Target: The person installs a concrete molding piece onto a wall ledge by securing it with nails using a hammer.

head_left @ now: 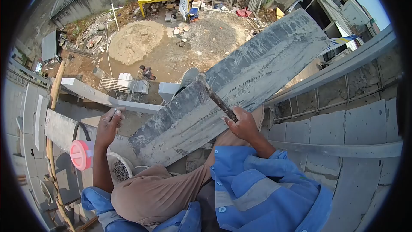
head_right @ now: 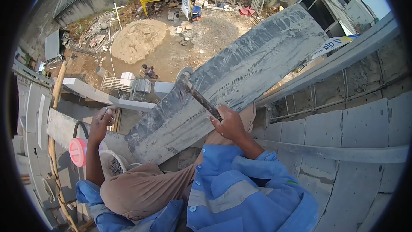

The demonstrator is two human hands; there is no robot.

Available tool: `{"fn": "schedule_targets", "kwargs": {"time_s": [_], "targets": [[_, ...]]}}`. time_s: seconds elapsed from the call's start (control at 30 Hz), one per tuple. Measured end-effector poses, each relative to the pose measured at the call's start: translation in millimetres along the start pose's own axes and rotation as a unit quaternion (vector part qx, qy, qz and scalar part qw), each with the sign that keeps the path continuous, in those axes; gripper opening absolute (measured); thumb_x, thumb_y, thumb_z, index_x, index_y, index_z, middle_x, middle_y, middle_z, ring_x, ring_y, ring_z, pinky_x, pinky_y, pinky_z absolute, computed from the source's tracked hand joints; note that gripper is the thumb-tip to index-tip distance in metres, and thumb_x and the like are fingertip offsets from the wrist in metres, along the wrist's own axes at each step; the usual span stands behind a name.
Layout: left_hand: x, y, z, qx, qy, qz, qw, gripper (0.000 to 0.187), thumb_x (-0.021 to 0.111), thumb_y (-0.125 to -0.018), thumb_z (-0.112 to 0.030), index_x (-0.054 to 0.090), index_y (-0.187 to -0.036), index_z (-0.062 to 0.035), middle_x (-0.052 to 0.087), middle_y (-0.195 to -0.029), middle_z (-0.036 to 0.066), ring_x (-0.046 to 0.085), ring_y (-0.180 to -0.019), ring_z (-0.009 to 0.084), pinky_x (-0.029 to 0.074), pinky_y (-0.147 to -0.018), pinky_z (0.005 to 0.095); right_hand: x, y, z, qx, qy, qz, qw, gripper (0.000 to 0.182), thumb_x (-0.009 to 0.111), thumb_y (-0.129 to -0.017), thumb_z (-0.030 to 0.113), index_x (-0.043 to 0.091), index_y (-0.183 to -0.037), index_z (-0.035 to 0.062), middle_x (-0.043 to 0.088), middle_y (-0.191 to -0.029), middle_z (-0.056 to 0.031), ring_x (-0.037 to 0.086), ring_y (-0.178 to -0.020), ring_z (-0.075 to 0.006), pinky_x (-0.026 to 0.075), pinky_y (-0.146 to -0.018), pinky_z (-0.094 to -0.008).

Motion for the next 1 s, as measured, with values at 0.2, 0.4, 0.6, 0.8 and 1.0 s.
{"fn": "schedule_targets", "kwargs": {"time_s": [0.2, 0.4, 0.6, 0.8, 1.0], "targets": [[92.7, -26.9, 86.1, 0.111, -0.181, 0.053, 0.976, 0.039, 0.05, -0.098, -0.033, 0.069, -0.111, -0.0009, 0.069, -0.107, 0.021, 0.063, -0.099, 0.0421, 0.049, -0.089, 0.0438, -94.7, 40.8, -60.4, 0.155, 0.117, -0.134, 0.972, 0.031, 0.071, -0.087, 0.018, 0.06, -0.095, -0.0095, 0.06, -0.093, -0.0306, 0.061, -0.085, -0.049, 0.049, -0.073, -0.0486], [100.0, 65.0, 139.0, -0.084, 0.316, -0.026, 0.945, 0.042, 0.046, -0.104, -0.04, 0.063, -0.097, -0.003, 0.066, -0.103, 0.009, 0.062, -0.092, 0.0165, 0.051, -0.076, 0.0313, -89.1, 54.8, -98.0, 0.237, 0.048, -0.2, 0.949, 0.055, 0.063, -0.096, 0.04, 0.057, -0.11, -0.0133, 0.061, -0.106, -0.0236, 0.058, -0.096, -0.0334, 0.045, -0.089, -0.0421], [122.7, 274.4, 260.4, -0.249, 0.39, -0.411, 0.785, 0.038, 0.047, -0.103, -0.038, 0.056, -0.089, -0.0046, 0.064, -0.087, 0.005, 0.06, -0.075, 0.0154, 0.048, -0.07, 0.0294, -73.5, 40.8, -124.0, 0.273, 0.054, -0.163, 0.946, 0.058, 0.063, -0.095, 0.045, 0.057, -0.103, -0.0114, 0.059, -0.091, -0.016, 0.054, -0.08, -0.0257, 0.047, -0.074, -0.0375], [163.5, 386.9, 303.5, -0.387, 0.281, -0.579, 0.66, 0.036, 0.046, -0.103, -0.04, 0.055, -0.093, -0.007, 0.063, -0.089, 0.004, 0.059, -0.08, 0.0168, 0.048, -0.07, 0.0284, -79.3, 35.7, -142.7, 0.275, 0.042, -0.189, 0.942, 0.066, 0.07, -0.091, 0.043, 0.051, -0.115, -0.0151, 0.062, -0.094, -0.0185, 0.056, -0.082, -0.0216, 0.048, -0.073, -0.0347], [95.2, 358.9, 271.5, -0.285, 0.391, -0.658, 0.577, 0.037, 0.045, -0.103, -0.04, 0.061, -0.12, -0.0113, 0.056, -0.126, 0.007, 0.053, -0.115, 0.0242, 0.05, -0.086, 0.043, -75.6, 28.0, -176.3, 0.309, -0.072, -0.124, 0.94, 0.076, 0.077, -0.087, 0.034, 0.041, -0.133, -0.0151, 0.059, -0.08, -0.0089, 0.053, -0.065, -0.013, 0.042, -0.054, -0.0281]]}}
Point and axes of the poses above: each hand's wrist, its own y-axis away from the middle knuckle, its own x-axis out of the palm, z = x × y, the point moved 10 cm from there along -y, towards the middle knuckle
